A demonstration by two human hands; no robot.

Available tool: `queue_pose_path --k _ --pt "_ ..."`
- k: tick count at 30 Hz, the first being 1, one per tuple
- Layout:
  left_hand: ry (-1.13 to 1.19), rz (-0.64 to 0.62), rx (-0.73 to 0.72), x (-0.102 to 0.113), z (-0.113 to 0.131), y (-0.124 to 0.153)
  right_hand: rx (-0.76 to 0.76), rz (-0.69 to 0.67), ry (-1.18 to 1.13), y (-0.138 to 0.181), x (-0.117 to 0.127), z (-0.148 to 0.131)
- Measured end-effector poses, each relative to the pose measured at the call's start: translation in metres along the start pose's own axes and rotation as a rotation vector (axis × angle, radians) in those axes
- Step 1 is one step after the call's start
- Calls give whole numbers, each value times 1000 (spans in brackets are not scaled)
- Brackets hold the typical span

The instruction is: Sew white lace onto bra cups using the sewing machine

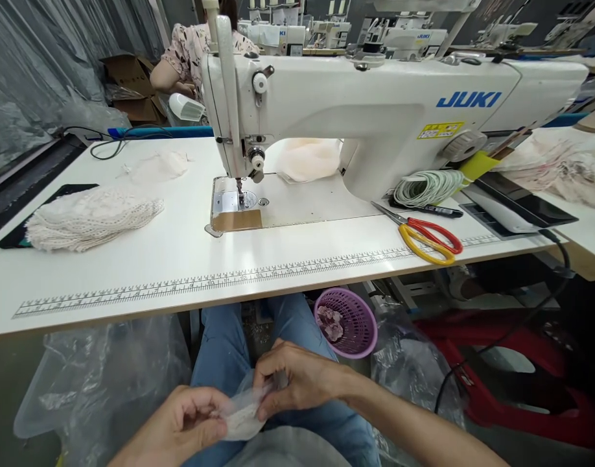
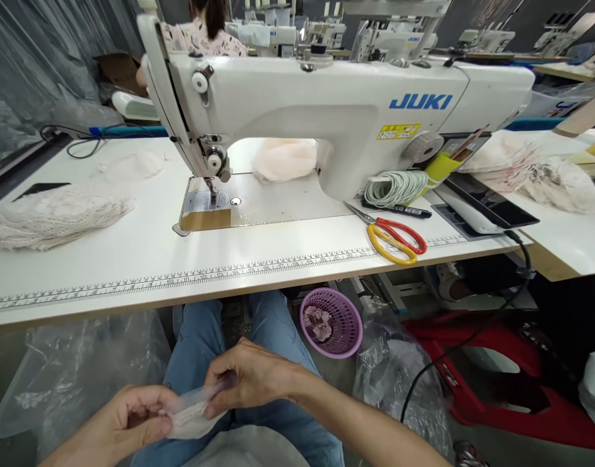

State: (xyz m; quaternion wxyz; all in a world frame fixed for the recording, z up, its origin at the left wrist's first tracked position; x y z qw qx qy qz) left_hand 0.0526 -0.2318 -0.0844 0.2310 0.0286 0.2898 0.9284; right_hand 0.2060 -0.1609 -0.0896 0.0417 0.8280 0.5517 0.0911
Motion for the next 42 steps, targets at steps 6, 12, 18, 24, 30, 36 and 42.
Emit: queue_pose_path --k 6,12,18,24,30,36,42 --pt "-169 74 16 -8 6 -13 -37 -1 27 -5 -2 1" --pt "-44 50 70 -11 -7 -17 -26 -60 66 4 7 8" --pt "23 56 84 -4 -9 -10 -36 -92 195 5 1 11" --pt "77 30 81 1 -10 -2 -18 -81 185 1 -2 1" --pt "37 -4 41 -7 -6 -10 22 -135 8 -2 -2 3" --pt "-59 -13 83 -9 -7 -13 11 -153 8 2 4 14" --pt "-74 11 111 -9 -6 -10 43 -174 69 1 -2 12"
Point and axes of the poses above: each hand's wrist, its own y-axis away from the middle knuckle, its own x-axis out of the back of the hand, z = x × y, the point moved 5 cm from there along -y, towards the middle knuckle, and after that the axes turned 5 degrees about -x, right-handed, at the moved point
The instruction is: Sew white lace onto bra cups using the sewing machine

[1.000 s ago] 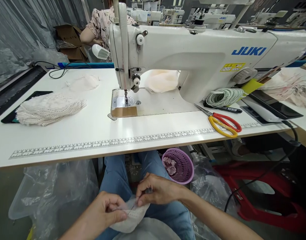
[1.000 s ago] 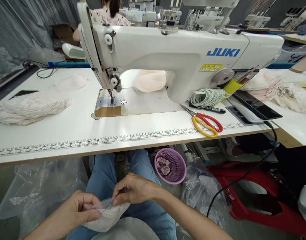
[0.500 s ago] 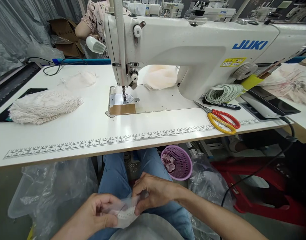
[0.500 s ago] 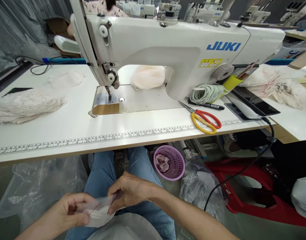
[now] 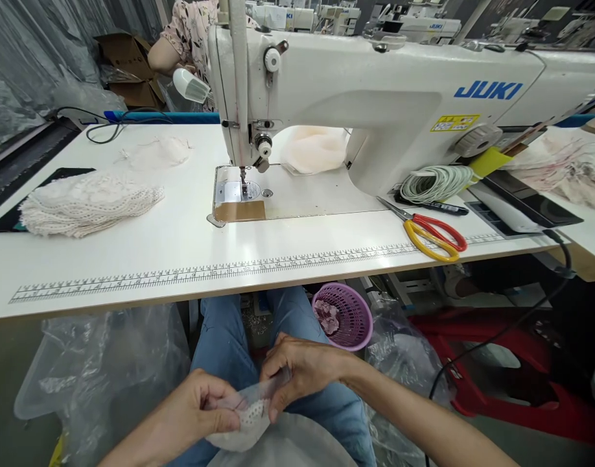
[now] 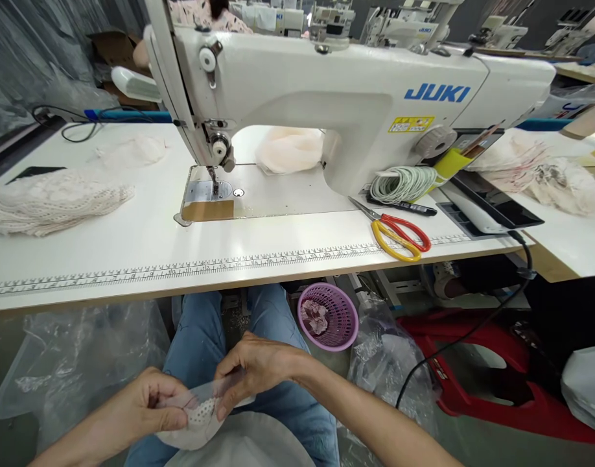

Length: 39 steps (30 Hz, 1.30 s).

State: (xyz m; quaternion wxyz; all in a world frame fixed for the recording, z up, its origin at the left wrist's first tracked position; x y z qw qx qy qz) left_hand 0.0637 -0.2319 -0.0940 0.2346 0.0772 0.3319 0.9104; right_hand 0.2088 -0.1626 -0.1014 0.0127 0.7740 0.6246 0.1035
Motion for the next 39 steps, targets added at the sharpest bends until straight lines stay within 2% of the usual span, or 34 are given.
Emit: queue_pose_path --k 9,17,24,31,36,39 --pt "114 16 -7 -1 0 5 -40 49 -42 1 1 -1" --pt "-105 30 -11 -3 8 10 -53 49 -77 11 6 -2" --pt "-145 64 -33 -5 8 8 -91 60 -4 -1 -5 -5" --pt "-171 64 -59 -2 12 8 -88 85 -146 -1 -10 4" --pt "-296 186 -65 0 17 11 -70 100 -143 -2 -13 4" --pt "-290 198 -83 1 17 13 -81 146 -133 -3 -14 2"
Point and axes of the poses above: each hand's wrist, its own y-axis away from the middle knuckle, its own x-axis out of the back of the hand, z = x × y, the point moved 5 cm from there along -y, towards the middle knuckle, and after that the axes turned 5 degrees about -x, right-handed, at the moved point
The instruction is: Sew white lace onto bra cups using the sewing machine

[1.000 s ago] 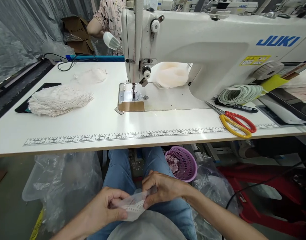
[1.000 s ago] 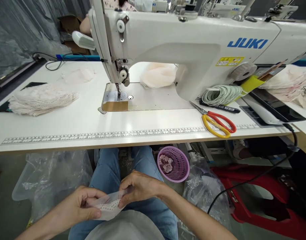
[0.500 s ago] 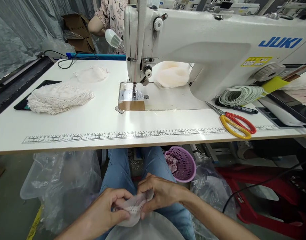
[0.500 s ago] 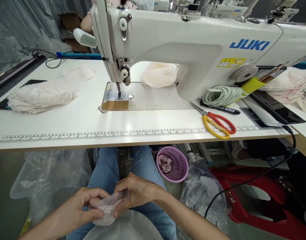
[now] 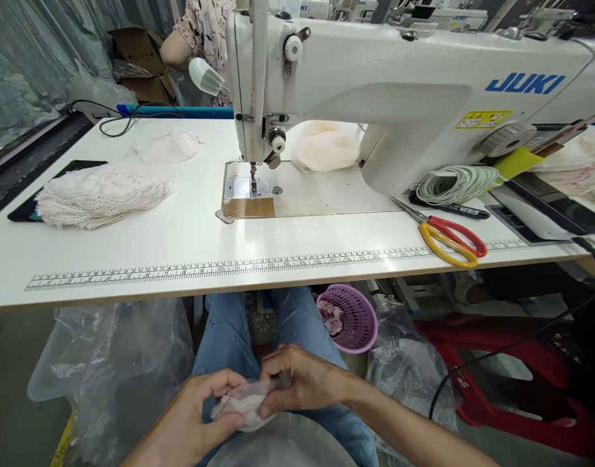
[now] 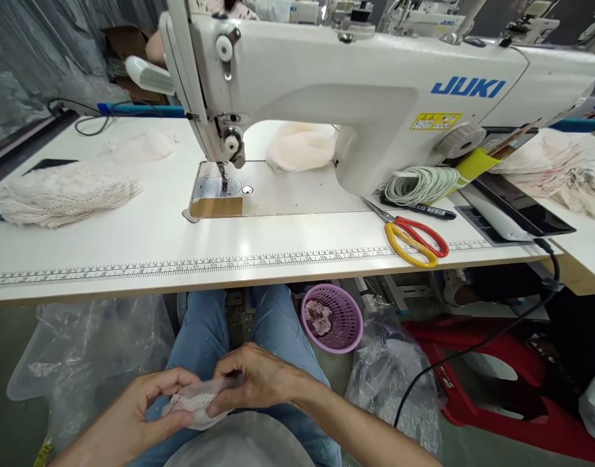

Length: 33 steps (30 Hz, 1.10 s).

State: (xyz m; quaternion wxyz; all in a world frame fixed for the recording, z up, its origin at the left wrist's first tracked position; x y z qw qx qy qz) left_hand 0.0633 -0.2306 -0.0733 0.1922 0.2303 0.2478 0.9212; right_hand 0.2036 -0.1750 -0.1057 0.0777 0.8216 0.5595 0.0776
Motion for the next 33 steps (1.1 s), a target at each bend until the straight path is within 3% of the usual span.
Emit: queue_pose_path --k 5,11,16,20,26,33 --pt "144 32 36 0 -17 0 -35 50 55 2 1 -5" --pt "268 67 -22 -4 -38 -4 -29 152 191 5 2 -14" --pt "456 105 -44 -6 -45 -6 -27 126 247 7 0 -16" --pt "487 52 -2 -8 -53 -4 -28 112 182 9 0 -15" --pt "385 -57 -79 -11 -36 -3 -7 100 124 6 -3 -13" --pt "428 -57 22 -23 -30 -8 -20 49 127 11 1 -8"
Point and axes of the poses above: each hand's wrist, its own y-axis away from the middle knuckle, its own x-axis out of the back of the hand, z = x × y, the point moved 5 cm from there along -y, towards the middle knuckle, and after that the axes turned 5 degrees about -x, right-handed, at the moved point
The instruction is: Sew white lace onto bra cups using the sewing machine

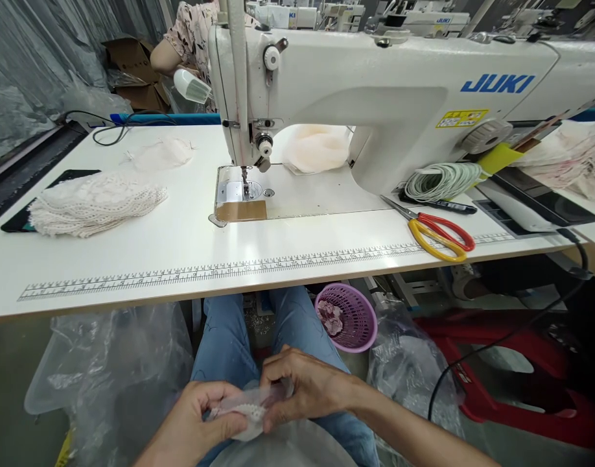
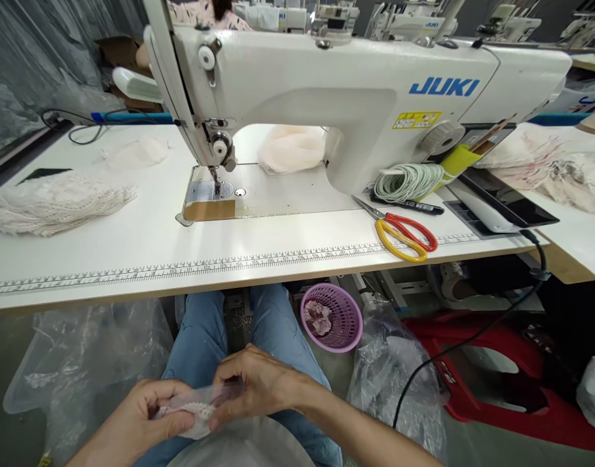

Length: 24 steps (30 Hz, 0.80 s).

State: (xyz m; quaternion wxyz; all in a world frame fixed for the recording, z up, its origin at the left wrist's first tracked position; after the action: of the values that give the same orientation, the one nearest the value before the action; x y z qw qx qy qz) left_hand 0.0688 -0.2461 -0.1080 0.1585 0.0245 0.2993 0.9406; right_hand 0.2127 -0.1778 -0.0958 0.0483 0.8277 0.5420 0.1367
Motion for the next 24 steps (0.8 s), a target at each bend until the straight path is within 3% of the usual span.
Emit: queue_pose_path --k 10,18,24 --pt "-110 15 39 2 2 3 -3 -11 56 3 2 -3" --pt "-62 52 -7 2 -1 0 -1 -20 -102 -3 0 4" --pt "-160 58 -33 1 6 -2 -22 -12 -163 -6 -2 8"
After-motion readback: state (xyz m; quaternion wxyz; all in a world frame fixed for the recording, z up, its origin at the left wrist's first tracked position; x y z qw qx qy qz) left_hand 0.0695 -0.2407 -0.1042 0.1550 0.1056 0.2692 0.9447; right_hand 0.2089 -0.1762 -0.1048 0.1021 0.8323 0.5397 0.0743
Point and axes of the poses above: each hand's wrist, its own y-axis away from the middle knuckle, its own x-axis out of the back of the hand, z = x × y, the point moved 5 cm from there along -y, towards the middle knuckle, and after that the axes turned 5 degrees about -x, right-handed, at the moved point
